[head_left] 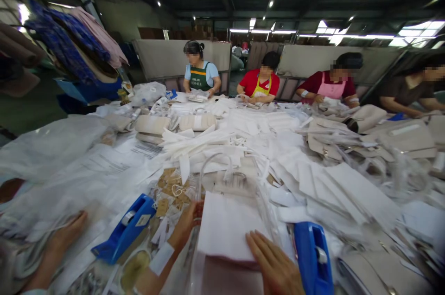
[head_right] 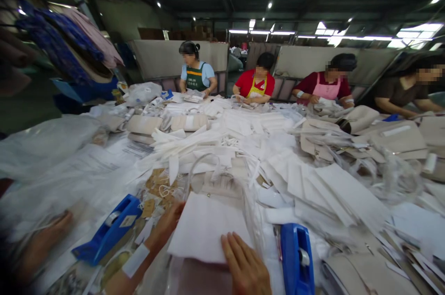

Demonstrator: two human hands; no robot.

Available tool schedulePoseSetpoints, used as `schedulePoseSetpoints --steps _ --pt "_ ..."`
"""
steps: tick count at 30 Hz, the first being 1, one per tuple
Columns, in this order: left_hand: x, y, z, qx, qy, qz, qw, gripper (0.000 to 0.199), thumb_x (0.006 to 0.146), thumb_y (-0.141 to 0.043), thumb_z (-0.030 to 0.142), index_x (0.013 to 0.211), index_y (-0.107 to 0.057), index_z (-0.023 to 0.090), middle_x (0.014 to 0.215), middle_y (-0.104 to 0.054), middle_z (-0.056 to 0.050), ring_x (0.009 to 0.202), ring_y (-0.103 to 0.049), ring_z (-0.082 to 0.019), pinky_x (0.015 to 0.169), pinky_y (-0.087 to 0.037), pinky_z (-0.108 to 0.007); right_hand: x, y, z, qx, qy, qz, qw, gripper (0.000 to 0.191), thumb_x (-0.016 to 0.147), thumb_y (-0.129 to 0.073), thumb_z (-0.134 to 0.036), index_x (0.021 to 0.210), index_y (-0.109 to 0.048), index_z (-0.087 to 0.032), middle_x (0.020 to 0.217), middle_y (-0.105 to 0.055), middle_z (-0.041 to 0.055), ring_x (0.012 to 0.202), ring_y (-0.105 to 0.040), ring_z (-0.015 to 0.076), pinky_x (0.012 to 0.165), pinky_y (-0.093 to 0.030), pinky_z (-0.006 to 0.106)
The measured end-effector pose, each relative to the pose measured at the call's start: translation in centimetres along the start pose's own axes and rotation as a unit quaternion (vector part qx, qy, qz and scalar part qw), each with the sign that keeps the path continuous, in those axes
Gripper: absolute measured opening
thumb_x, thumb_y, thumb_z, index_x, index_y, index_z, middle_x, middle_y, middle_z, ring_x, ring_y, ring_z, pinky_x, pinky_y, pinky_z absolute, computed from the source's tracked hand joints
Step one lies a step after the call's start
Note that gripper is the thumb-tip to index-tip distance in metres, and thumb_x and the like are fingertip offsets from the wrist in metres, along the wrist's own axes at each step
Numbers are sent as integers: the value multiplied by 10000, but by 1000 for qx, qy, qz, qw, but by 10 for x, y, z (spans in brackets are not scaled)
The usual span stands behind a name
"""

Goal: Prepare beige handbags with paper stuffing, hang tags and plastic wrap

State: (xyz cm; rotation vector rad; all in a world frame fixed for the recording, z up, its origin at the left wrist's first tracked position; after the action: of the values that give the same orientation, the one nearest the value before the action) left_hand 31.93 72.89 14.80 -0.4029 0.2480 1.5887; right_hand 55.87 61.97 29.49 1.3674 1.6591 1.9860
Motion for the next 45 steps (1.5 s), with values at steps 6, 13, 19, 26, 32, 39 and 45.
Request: schedulePoseSetpoints --steps 6,13,19,26,32,39,45 --pt "-6 -14 -2 -33 29 -58 997 698 720 -702 415 1316 -432 171 1105 -593 -103 858 -626 -185 716 -512 -302 -16 -53 -4 -51 -67 23 996 613 707 -366 63 1222 -618 -156 1209 -679 87 1152 -596 277 884 -498 399" --pt "19 -36 27 113 -155 -39 981 632 685 -544 143 1313 -478 168 1146 -580 -88 913 -598 -178 816 -502 -312 -3 -81 -4 -58 -95 -2 994 517 778 -447 19 1208 -628 -204 1222 -669 69 1129 -572 272 933 -420 409" --pt "44 -24 6 294 -146 14 945 632 618 -450 0 1217 -562 166 1112 -620 -76 1008 -588 -211 935 -478 -371 3 -117 19 -16 -132 -94 987 425 837 -473 -17 1170 -660 -205 1226 -665 81 1132 -567 269 971 -388 413" --pt "19 -60 20 433 -196 -9 880 545 769 -442 23 1295 -506 151 1396 -421 -143 1352 -318 -271 1143 -250 -465 0 -149 33 49 -169 -233 956 491 835 -423 -3 1249 -615 -182 1330 -593 117 1195 -537 261 1032 -371 437" --pt "-19 -129 -10 620 -210 -230 720 403 897 -419 183 1284 -507 250 1365 -505 -93 1239 -445 -268 999 -405 -469 -11 -98 82 245 -240 -56 938 503 794 -463 -146 1282 -558 -220 1351 -548 113 1275 -481 236 1089 -367 454" --pt "-15 -124 -14 634 -201 -218 714 416 906 -417 200 1317 -472 233 1412 -473 -104 1275 -412 -276 1002 -382 -479 -175 -128 144 374 -550 -103 739 656 551 -478 -234 1196 -584 -182 1180 -646 157 1146 -589 340 880 -515 453" --pt "-17 -127 -11 637 -207 -217 710 408 910 -395 192 1308 -479 223 1396 -482 -107 1267 -421 -280 994 -384 -482 -162 -133 123 379 -498 -133 768 282 697 -511 -410 815 -651 -196 840 -705 87 891 -644 300 800 -510 389"
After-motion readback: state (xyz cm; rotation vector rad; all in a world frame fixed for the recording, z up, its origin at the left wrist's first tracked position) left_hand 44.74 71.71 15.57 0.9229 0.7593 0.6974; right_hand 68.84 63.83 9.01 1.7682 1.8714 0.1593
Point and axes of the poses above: each hand's wrist, its own x-axis towards the middle knuckle, its own y-axis out of the back of the hand, z = x × y, the point moved 10 cm from there along x, towards the middle knuckle
